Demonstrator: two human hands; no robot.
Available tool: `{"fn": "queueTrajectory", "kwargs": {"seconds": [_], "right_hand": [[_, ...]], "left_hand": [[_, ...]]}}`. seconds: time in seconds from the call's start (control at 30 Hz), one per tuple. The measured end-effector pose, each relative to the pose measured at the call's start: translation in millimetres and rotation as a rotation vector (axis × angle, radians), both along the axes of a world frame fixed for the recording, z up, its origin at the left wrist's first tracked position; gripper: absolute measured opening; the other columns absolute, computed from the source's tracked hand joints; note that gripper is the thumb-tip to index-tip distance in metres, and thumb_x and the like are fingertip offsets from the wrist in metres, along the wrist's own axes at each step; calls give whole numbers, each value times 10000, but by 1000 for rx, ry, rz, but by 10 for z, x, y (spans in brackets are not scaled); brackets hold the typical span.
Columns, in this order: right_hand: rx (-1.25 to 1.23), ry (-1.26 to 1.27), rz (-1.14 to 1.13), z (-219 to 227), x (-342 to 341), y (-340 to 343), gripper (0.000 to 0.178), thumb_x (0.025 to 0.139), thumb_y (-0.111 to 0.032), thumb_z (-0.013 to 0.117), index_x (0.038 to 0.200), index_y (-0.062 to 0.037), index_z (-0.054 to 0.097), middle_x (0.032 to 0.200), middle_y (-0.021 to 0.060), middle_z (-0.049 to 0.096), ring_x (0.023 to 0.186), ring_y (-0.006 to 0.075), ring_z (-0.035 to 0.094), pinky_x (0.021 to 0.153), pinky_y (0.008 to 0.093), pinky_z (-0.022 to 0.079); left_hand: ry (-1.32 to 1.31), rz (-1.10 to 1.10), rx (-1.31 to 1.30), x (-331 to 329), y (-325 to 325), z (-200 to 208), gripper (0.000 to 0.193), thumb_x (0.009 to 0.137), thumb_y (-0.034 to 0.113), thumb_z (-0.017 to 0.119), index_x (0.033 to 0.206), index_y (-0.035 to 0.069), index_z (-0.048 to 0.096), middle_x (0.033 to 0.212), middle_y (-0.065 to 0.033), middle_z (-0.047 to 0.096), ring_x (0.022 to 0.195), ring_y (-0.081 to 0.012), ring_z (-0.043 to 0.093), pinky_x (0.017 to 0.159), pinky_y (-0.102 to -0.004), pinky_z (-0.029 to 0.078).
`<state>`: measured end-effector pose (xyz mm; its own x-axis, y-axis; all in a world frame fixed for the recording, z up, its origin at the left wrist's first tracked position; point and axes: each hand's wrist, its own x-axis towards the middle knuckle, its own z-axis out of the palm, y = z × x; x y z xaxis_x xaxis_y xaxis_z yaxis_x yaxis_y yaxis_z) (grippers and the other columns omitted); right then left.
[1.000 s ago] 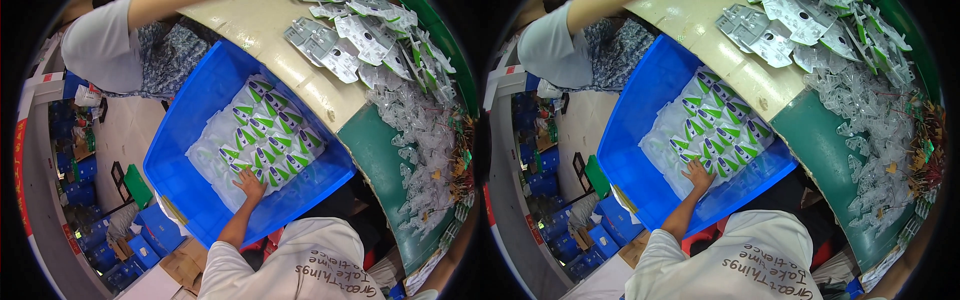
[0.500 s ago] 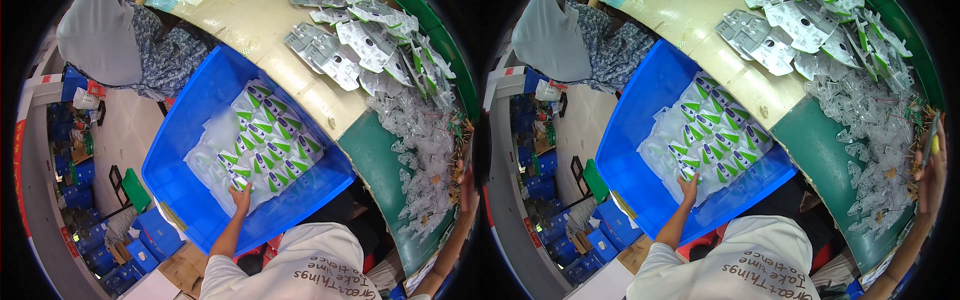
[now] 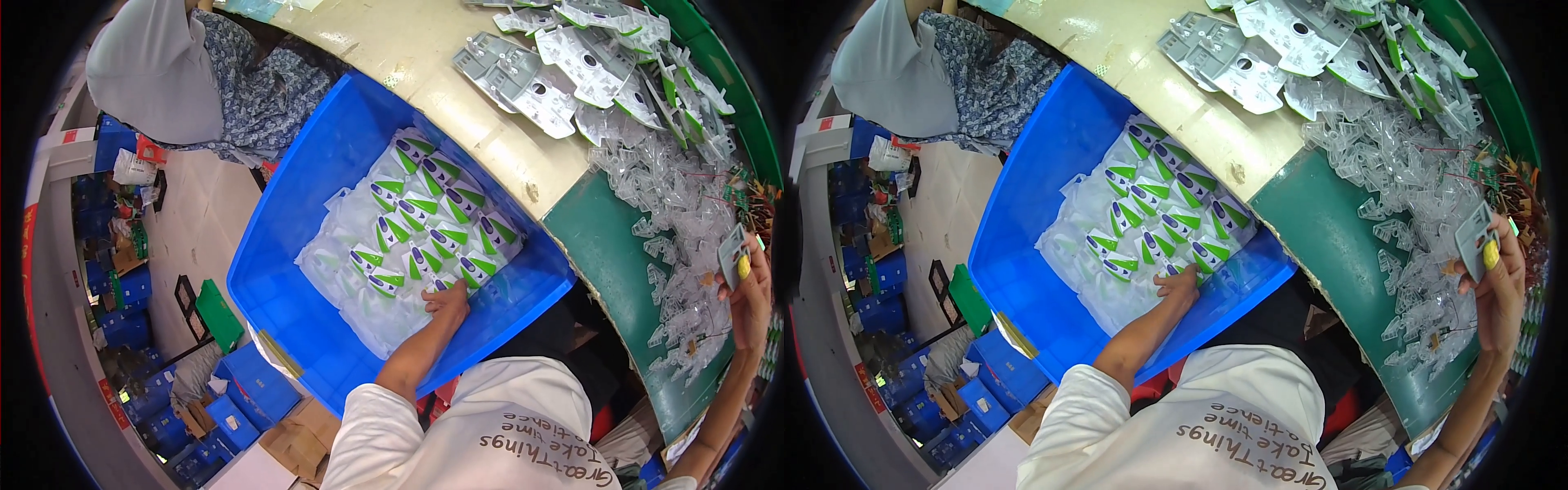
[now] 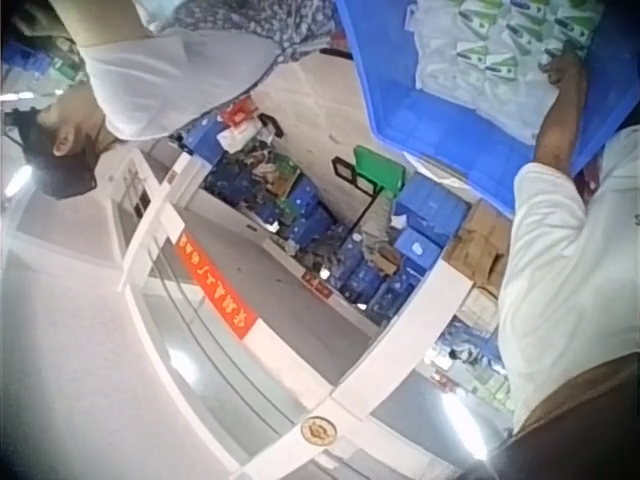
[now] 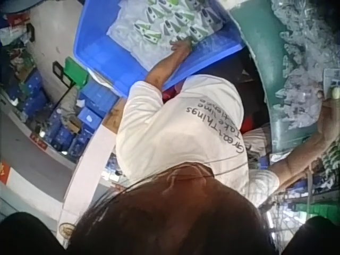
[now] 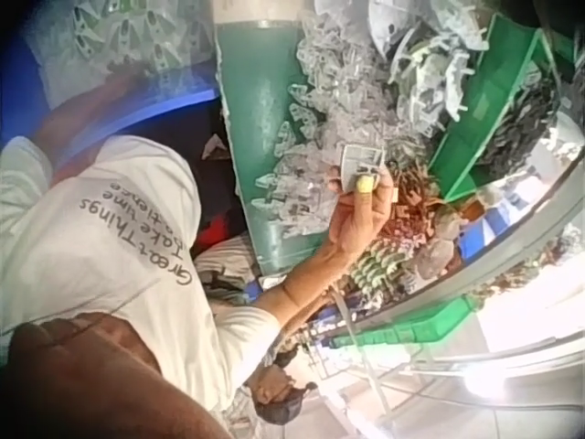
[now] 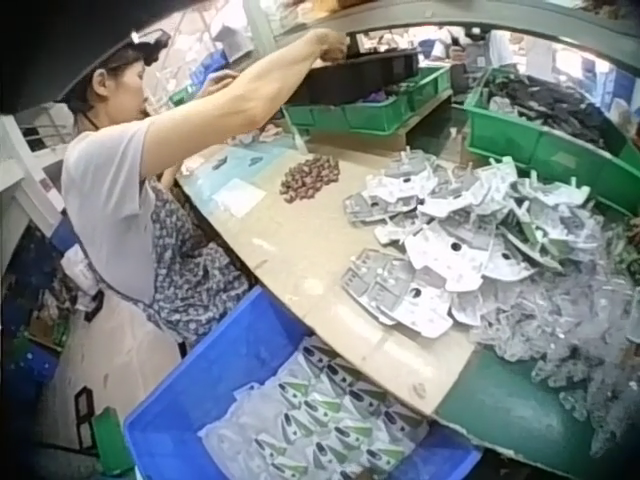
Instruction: The person takes parts from a bin and a tray, attaches small plastic components to plastic shells, and fits wired electronic modules into the shells by hand.
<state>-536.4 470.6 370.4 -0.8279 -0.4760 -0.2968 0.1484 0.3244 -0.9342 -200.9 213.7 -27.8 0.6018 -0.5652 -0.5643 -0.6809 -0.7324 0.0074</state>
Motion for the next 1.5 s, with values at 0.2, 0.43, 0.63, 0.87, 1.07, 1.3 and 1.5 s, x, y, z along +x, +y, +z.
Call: {"fn": "queueTrajectory", "kwargs": {"seconds": [0.2, 0.43, 0.63, 0.87, 1.07, 1.3, 1.5], "right_hand": [[-15, -76, -25, -77, 139, 46, 451, 925, -216, 583, 1300, 0, 452, 960, 55, 584, 719, 128, 615, 499, 178, 484], [0, -67, 25, 30, 239, 122, 397, 929, -216, 590, 1250, 3, 505, 917, 30, 577, 606, 47, 498, 479, 152, 372], [146, 66, 25, -53, 486, 7, 238, 903, -120, 580, 1105, 2, 619, 837, 35, 639, 701, 60, 572, 543, 194, 458], [-37, 62, 322, -340, 887, -833, 165, 846, -50, 644, 1002, -11, 680, 810, 10, 666, 637, 26, 557, 545, 192, 432], [-265, 364, 307, -363, 952, -929, 190, 841, -26, 617, 1025, -9, 659, 916, 93, 679, 789, 127, 646, 679, 256, 501], [-214, -52, 214, -499, 933, -913, 243, 846, -45, 617, 1083, 11, 627, 928, 62, 659, 837, 96, 590, 726, 278, 482], [-39, 345, 122, -554, 568, -1424, 312, 809, -26, 615, 1119, 12, 614, 860, 106, 628, 733, 151, 592, 676, 291, 485]], "left_hand": [[-77, -127, -15, -144, -28, 188, 1054, 540, 315, 835, 1340, 137, 173, 1245, -198, 324, 1120, -398, 415, 1004, -476, 349], [5, -301, -154, 183, -86, 41, 1018, 540, 294, 824, 1327, 63, 220, 1229, -241, 317, 1129, -423, 356, 1007, -488, 339], [495, -539, -211, 448, -361, 1105, 1046, 519, 218, 852, 1346, 35, 237, 1250, -216, 337, 1177, -353, 382, 1023, -452, 345], [1832, -91, 568, -511, -171, 2796, 1093, 557, 135, 743, 1490, 187, 177, 1325, -127, 425, 1227, -277, 457, 1060, -468, 361], [2021, -138, 1037, -1113, 196, 3218, 1255, 494, 223, 770, 1512, 197, 37, 1366, -151, 381, 1185, -362, 504, 977, -601, 433], [1972, -219, 1030, -1048, 128, 2971, 1058, 593, 281, 716, 1491, 144, 173, 1385, -163, 392, 1238, -365, 471, 1002, -592, 411], [2023, -66, 638, -886, 46, 2957, 932, 662, 257, 668, 1472, 216, 208, 1456, -122, 329, 1325, -401, 362, 1072, -655, 259]]}}
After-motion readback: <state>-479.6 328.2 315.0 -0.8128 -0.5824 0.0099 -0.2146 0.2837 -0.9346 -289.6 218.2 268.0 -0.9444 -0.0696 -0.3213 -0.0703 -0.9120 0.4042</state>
